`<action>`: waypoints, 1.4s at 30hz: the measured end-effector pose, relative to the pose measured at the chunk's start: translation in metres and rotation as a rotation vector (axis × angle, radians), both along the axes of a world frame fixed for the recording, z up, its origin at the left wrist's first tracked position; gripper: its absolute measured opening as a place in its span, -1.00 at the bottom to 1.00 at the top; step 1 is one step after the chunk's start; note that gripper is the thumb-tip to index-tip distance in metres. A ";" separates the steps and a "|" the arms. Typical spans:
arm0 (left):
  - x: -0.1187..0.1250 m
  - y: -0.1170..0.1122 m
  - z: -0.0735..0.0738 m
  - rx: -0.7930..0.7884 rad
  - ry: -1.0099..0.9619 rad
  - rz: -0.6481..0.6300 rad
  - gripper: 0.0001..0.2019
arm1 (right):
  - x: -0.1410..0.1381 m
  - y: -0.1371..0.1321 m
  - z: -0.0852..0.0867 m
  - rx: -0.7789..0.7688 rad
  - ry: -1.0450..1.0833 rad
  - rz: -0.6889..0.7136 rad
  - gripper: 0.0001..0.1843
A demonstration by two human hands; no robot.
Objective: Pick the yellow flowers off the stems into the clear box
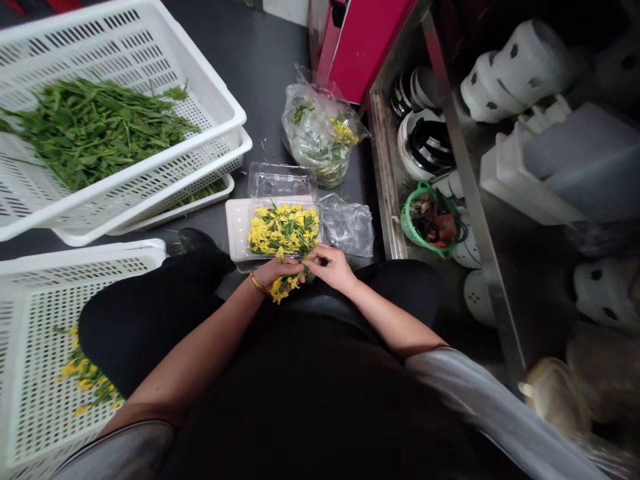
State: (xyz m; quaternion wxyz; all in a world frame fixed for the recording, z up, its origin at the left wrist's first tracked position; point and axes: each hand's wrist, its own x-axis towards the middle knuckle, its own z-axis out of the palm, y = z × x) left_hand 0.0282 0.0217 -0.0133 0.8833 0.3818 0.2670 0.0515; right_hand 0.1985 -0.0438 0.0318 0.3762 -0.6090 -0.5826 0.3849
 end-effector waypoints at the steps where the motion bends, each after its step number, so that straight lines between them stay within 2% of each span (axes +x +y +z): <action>1: -0.002 0.001 -0.001 -0.027 -0.042 0.018 -0.66 | 0.004 0.002 0.003 -0.005 -0.059 0.059 -0.79; 4: -0.008 0.008 -0.003 -0.072 -0.222 0.152 -0.72 | 0.020 0.019 0.007 -0.234 -0.258 0.370 -0.83; 5: -0.010 0.010 -0.003 -0.075 -0.261 0.200 -0.75 | 0.023 0.028 0.006 -0.312 -0.338 0.419 -0.82; 6: -0.011 0.012 -0.003 -0.078 -0.278 0.236 -0.78 | 0.024 0.038 0.002 -0.358 -0.417 0.404 -0.79; 7: -0.012 0.014 -0.003 -0.080 -0.273 0.260 -0.79 | 0.023 0.050 -0.003 -0.363 -0.488 0.324 -0.75; 10: -0.012 0.016 0.000 -0.044 -0.196 0.317 -0.74 | 0.010 0.082 -0.026 -0.295 -0.593 0.003 -0.68; 13: -0.010 0.017 0.002 0.019 -0.092 0.452 -0.79 | -0.005 0.101 -0.052 -0.339 -0.563 -0.104 -0.72; 16: -0.007 0.019 0.002 0.031 0.018 0.573 -0.74 | -0.009 0.103 -0.065 -0.297 -0.434 -0.154 -0.79; 19: -0.002 0.020 0.000 0.079 0.150 0.636 -0.73 | -0.006 0.092 -0.056 -0.259 -0.384 -0.154 -0.80; 21: 0.002 0.018 0.000 0.149 0.219 0.667 -0.70 | -0.006 0.079 -0.041 -0.202 -0.477 -0.103 -0.80; 24: 0.006 0.015 0.001 0.244 0.217 0.706 -0.67 | -0.013 0.054 -0.017 -0.089 -0.666 0.059 -0.80; 27: 0.005 0.011 0.003 0.242 0.224 0.674 -0.68 | -0.019 0.032 -0.007 -0.076 -0.696 0.126 -0.76; 30: 0.000 0.008 0.003 0.144 0.287 0.579 -0.66 | -0.018 0.018 -0.009 -0.101 -0.581 0.139 -0.70; 35: -0.007 0.004 0.001 0.039 0.235 0.458 -0.67 | -0.017 0.010 -0.013 0.018 -0.455 0.223 -0.69; 39: -0.007 0.005 0.004 0.087 0.220 0.428 -0.69 | -0.018 0.004 -0.008 0.015 -0.602 0.262 -0.69; 42: -0.007 0.007 0.009 0.079 0.153 0.306 -0.71 | -0.017 -0.002 -0.002 0.104 -0.730 0.402 -0.66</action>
